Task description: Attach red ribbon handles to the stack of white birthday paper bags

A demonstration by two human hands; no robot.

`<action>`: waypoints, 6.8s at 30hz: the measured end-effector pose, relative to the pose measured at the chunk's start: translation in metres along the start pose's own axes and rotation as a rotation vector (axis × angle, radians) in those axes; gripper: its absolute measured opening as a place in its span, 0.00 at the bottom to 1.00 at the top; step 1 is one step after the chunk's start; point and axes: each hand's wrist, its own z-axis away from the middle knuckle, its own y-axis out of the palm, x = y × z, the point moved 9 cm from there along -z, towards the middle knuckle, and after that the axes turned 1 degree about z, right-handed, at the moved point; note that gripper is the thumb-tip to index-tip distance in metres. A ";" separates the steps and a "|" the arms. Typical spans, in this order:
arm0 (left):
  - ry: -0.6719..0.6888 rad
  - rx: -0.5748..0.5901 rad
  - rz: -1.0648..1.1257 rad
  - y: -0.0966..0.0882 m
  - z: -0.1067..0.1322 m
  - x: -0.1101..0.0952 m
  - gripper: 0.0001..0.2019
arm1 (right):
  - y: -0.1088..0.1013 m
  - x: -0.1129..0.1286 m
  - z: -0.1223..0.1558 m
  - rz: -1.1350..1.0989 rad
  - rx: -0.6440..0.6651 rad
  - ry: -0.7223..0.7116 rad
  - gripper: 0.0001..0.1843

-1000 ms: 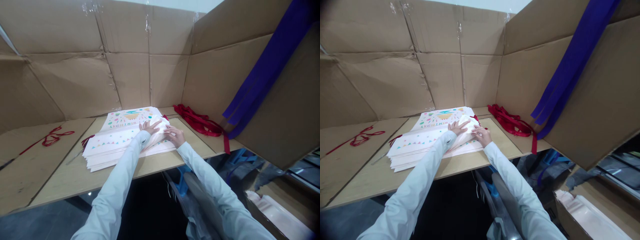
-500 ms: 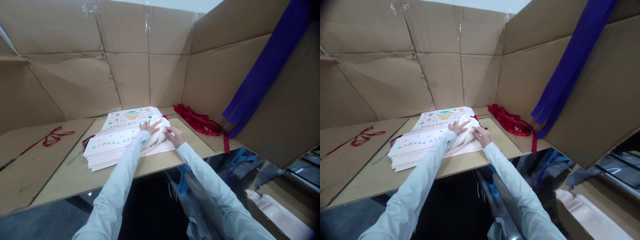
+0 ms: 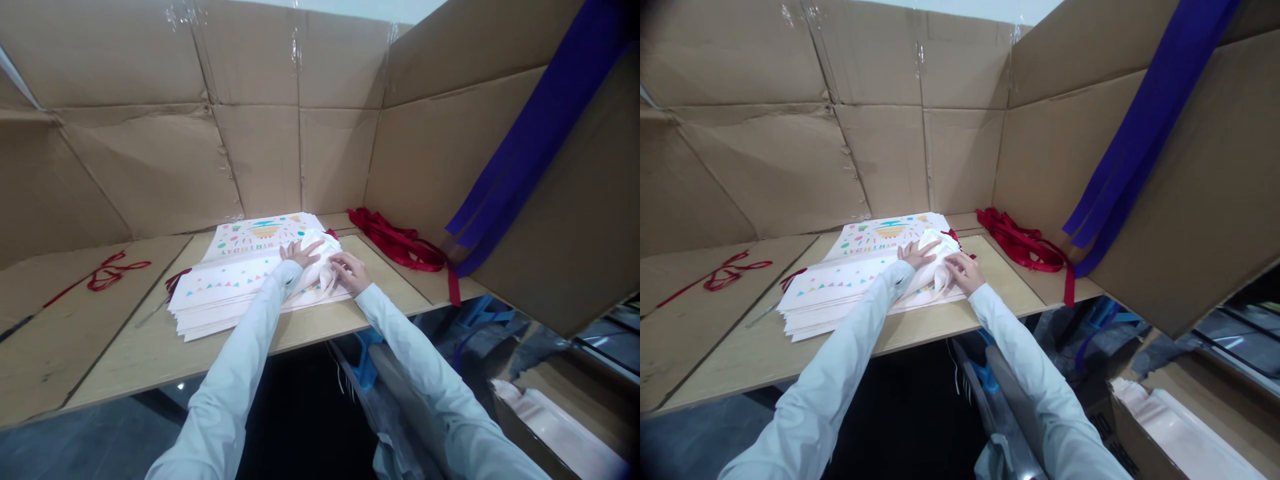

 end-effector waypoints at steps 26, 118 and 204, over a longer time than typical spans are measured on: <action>-0.009 0.001 0.009 0.001 -0.002 0.001 0.26 | 0.003 -0.002 0.001 0.051 -0.002 -0.049 0.14; -0.029 -0.016 0.056 0.004 -0.001 0.003 0.26 | -0.001 -0.030 -0.011 -0.037 -0.144 0.332 0.13; -0.101 -0.174 0.147 0.005 -0.005 0.003 0.19 | -0.010 -0.006 0.003 -0.005 -0.081 0.065 0.09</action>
